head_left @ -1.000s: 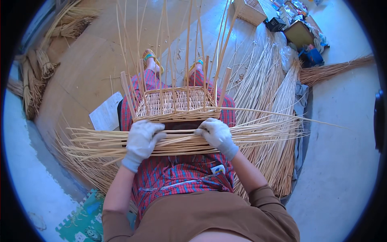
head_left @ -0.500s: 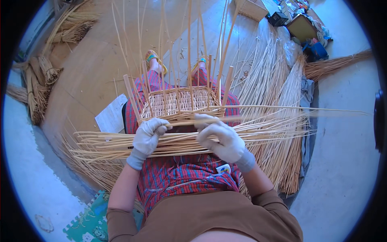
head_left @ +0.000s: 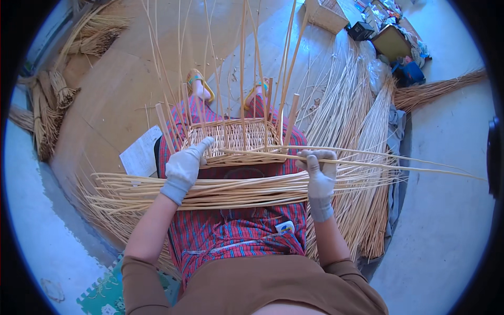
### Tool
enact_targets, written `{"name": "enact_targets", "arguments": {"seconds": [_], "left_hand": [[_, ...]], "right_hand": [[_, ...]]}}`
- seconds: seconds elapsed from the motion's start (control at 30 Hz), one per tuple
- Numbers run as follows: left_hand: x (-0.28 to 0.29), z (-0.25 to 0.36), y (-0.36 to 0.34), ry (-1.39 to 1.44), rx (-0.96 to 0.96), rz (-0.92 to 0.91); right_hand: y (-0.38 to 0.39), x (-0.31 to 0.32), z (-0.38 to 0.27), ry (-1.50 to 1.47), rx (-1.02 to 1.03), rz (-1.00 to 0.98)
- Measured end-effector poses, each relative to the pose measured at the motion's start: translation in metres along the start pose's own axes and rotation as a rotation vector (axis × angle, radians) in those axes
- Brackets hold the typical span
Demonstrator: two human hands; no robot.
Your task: Weaving a wicker basket base and sides using long thin wooden strips.
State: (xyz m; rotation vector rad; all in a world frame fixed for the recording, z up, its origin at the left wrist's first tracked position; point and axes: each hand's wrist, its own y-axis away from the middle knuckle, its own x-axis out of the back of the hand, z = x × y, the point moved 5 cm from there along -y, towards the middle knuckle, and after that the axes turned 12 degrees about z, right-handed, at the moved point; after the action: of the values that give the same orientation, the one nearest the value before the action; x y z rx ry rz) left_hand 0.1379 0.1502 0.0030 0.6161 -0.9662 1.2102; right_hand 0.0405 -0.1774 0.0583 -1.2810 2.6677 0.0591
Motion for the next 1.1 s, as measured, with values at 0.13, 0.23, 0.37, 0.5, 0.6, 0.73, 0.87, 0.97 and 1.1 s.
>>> {"name": "enact_targets", "arguments": {"seconds": [0.13, 0.23, 0.37, 0.5, 0.6, 0.73, 0.87, 0.97, 1.1], "left_hand": [[-0.003, -0.005, 0.005, 0.045, 0.104, 0.074], [0.002, 0.0, 0.005, -0.06, 0.071, 0.059], [0.012, 0.015, 0.002, -0.08, 0.006, 0.016], [0.01, 0.017, 0.008, -0.109, -0.012, 0.098], [-0.004, 0.015, 0.004, 0.222, 0.108, 0.27], [-0.062, 0.053, -0.006, 0.787, 0.622, -0.091], [-0.072, 0.041, -0.009, 0.783, 0.583, -0.329], [-0.07, 0.042, -0.004, 0.95, 0.542, -0.33], [-0.071, 0.046, 0.001, 0.903, 0.592, -0.172]], "right_hand": [[0.013, -0.002, 0.03, -0.083, -0.138, 0.007], [0.014, 0.0, 0.025, -0.097, -0.116, 0.058], [0.008, -0.013, 0.015, -0.028, -0.032, 0.005], [-0.004, -0.002, 0.072, -0.039, -0.292, -0.04], [-0.012, 0.0, 0.076, -0.075, -0.375, -0.12], [-0.01, 0.002, 0.074, -0.03, -0.354, -0.129], [-0.014, 0.002, 0.079, -0.046, -0.321, -0.127], [-0.018, -0.011, 0.061, -0.033, -0.227, -0.194], [-0.044, -0.055, 0.036, 0.329, 0.05, -0.379]]}}
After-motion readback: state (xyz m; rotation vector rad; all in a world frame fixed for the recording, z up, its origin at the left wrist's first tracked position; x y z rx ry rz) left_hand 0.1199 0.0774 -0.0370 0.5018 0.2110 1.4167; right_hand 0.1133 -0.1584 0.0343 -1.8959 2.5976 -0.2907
